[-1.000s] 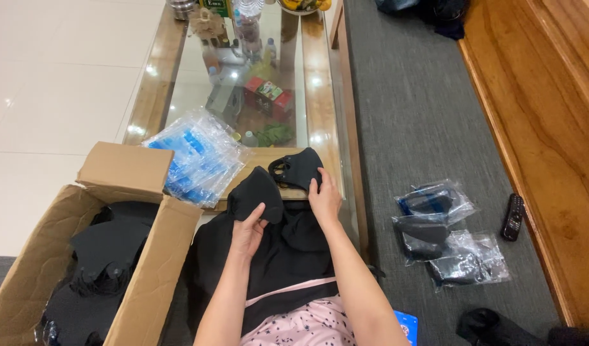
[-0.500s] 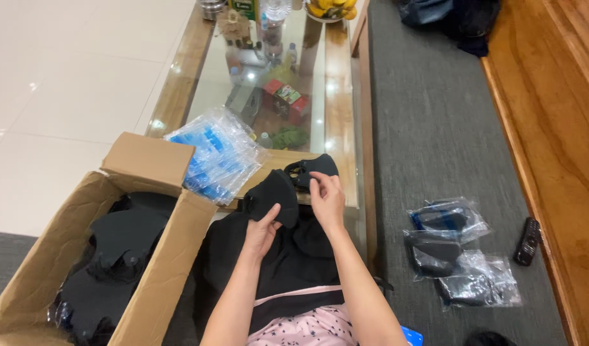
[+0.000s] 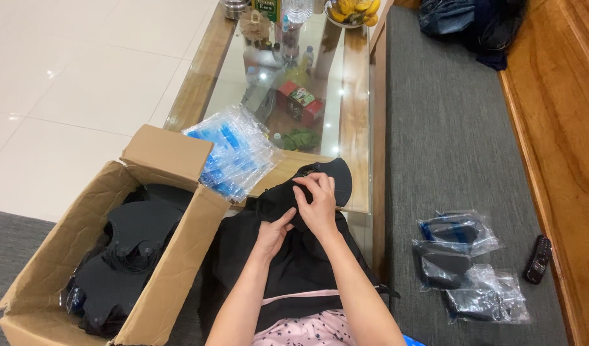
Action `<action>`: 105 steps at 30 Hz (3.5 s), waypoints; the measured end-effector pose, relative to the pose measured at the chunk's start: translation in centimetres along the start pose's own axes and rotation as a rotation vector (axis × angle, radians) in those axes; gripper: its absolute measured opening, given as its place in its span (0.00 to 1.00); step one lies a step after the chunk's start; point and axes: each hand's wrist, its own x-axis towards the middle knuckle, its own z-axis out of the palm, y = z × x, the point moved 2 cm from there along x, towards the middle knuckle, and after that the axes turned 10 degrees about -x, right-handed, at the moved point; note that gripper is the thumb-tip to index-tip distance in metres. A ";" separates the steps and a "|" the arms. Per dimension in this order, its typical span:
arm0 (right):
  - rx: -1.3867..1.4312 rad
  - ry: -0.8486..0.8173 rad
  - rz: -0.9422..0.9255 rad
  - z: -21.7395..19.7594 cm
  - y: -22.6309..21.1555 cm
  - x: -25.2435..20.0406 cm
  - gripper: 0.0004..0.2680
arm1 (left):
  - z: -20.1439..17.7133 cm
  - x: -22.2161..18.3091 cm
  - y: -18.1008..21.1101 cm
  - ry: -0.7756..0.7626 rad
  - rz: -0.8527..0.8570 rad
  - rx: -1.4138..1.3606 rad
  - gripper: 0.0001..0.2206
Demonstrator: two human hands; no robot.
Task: Packing black face masks into a black bag from a cardboard box and table surface
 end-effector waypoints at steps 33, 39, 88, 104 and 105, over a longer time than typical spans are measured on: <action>0.431 0.000 0.892 0.6 13.4 -2.0 0.10 | -0.6 0.1 0.6 -0.008 0.071 -0.248 0.17; 0.225 -0.037 0.862 0.7 13.9 -2.4 0.12 | -0.7 0.4 0.3 -0.017 0.078 -0.257 0.17; -0.046 -0.035 0.048 -0.3 -0.5 0.3 0.09 | -0.9 1.0 -1.4 0.028 0.022 0.040 0.30; -0.093 -0.035 0.062 -0.5 -0.4 -4.8 0.10 | -1.4 1.3 -0.6 -0.023 0.065 -0.081 0.29; -0.083 -0.035 0.062 -0.3 -0.4 -5.3 0.09 | -1.2 1.0 -0.3 -0.027 0.073 -0.100 0.29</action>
